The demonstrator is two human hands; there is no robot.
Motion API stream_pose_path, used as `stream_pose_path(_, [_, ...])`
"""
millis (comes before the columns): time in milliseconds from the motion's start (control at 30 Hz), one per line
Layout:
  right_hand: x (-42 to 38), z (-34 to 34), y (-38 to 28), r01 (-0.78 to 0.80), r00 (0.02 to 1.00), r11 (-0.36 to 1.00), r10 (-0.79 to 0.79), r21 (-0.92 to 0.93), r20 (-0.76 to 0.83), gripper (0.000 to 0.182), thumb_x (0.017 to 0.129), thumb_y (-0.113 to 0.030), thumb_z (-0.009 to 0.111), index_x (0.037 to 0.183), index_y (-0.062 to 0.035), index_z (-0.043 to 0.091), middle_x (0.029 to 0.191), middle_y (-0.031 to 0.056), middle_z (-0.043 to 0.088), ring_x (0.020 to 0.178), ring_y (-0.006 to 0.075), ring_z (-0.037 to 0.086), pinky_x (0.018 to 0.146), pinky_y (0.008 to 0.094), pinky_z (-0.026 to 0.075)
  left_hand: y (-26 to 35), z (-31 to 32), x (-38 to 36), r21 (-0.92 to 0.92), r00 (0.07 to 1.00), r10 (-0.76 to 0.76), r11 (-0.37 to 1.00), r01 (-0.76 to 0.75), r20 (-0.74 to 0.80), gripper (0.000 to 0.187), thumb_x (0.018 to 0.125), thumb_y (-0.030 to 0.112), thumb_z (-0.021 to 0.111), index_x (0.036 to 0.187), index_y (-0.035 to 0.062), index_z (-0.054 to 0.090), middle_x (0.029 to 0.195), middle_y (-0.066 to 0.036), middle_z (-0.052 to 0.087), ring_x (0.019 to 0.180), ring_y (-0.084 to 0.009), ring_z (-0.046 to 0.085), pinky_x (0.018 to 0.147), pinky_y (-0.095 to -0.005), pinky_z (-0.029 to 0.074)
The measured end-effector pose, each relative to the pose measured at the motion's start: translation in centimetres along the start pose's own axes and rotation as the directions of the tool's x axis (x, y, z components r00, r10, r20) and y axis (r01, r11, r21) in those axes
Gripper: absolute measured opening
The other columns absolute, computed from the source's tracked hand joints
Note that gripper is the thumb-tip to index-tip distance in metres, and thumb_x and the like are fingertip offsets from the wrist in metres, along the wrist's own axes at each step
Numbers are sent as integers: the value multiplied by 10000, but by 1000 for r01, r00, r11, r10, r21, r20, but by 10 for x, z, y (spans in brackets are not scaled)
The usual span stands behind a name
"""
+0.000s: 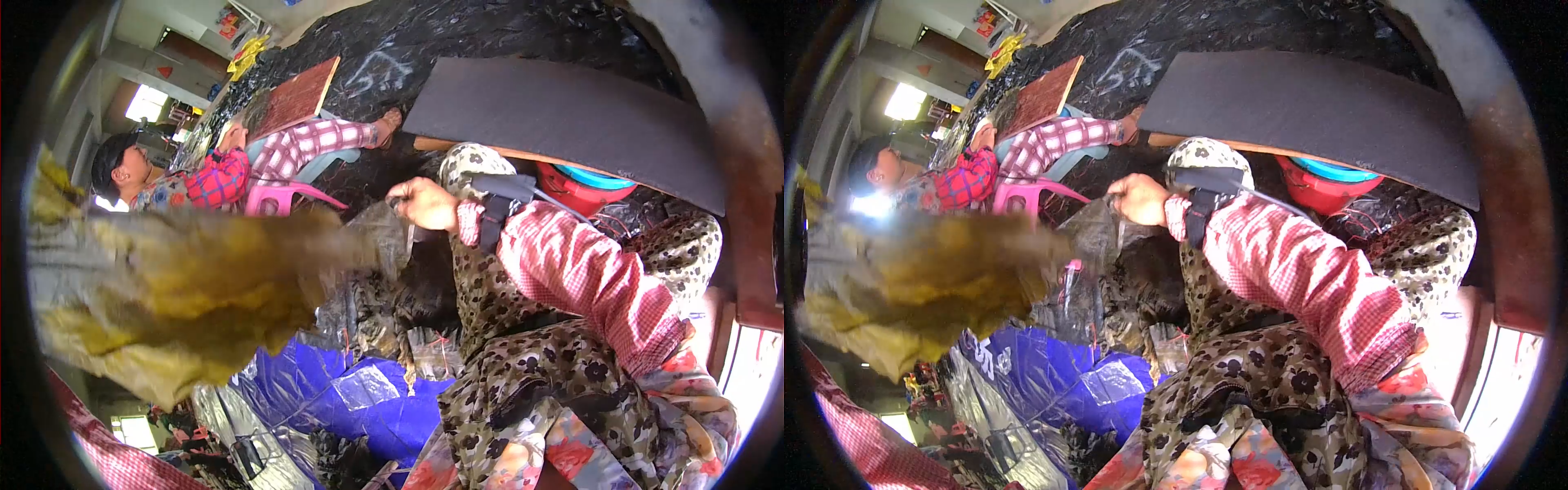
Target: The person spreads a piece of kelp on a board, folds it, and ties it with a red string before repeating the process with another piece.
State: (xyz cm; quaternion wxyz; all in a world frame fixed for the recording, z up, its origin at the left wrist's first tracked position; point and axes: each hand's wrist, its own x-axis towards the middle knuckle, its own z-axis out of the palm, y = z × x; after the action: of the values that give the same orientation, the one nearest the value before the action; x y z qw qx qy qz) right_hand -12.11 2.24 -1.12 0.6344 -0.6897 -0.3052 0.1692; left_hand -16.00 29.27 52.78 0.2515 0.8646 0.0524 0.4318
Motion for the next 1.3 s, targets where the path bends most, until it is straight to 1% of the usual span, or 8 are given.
stream_pose_path(133, [-11,-40,-44,-66,997,934,77,350,-17,248,857,-43,495,1038,-33,664,686,-16,576,530,65,469,465,236,440,19,-3,11,-31,1000,25,999,-25,10,157,884,234,567,967,100,579,713,19,503,523,-151,427,464,-262,334])
stream_pose_path(267, [-27,-60,-60,-54,980,868,141,494,-140,225,838,-12,480,983,-17,652,702,-40,580,559,50,511,493,222,496,43,-11,30,-74,998,47,996,-45,34,148,891,243,553,931,103,578,669,19,485,485,-157,417,423,-263,323])
stream_pose_path(567, [-134,-228,-91,-52,851,994,94,97,-516,202,788,-33,503,872,-26,686,700,1,618,596,89,544,514,249,456,95,16,111,-236,991,99,969,-75,89,151,896,261,537,892,118,586,614,27,468,430,-158,397,365,-262,309])
stream_pose_path(833, [-252,-332,-82,-168,738,986,130,6,-663,212,790,-79,520,889,-15,696,728,24,638,608,113,549,543,271,445,-23,175,193,-582,992,42,812,37,121,334,831,244,643,1160,192,652,891,83,612,598,-68,418,569,-235,363])
stream_pose_path(933, [-301,-374,-96,-31,704,951,239,308,-669,224,772,-63,516,895,32,678,808,83,678,667,178,634,660,329,538,-28,234,104,-464,980,-194,865,189,37,267,833,201,628,1094,186,687,836,86,609,561,-46,423,531,-201,352])
stream_pose_path(1100, [-332,-393,-104,-167,690,914,377,371,-618,229,786,-57,531,939,52,662,882,114,685,741,216,662,746,349,557,-123,283,91,-419,945,-294,847,327,144,299,829,172,604,1121,166,671,863,56,629,592,-54,471,517,-221,386])
stream_pose_path(1200, [-295,-353,-122,-253,697,931,364,262,-619,227,795,-76,573,966,48,655,899,96,683,781,191,652,762,327,538,-107,281,164,-539,965,-191,801,260,182,333,843,243,628,1151,114,635,1017,16,621,753,-76,519,655,-211,421])
stream_pose_path(1300, [-244,-306,-82,-144,842,947,269,286,-467,191,814,-118,622,952,9,653,878,40,680,812,121,621,786,280,496,50,308,192,-784,943,181,610,114,278,402,883,265,605,1235,77,559,1254,-47,545,1085,-134,529,872,-208,414])
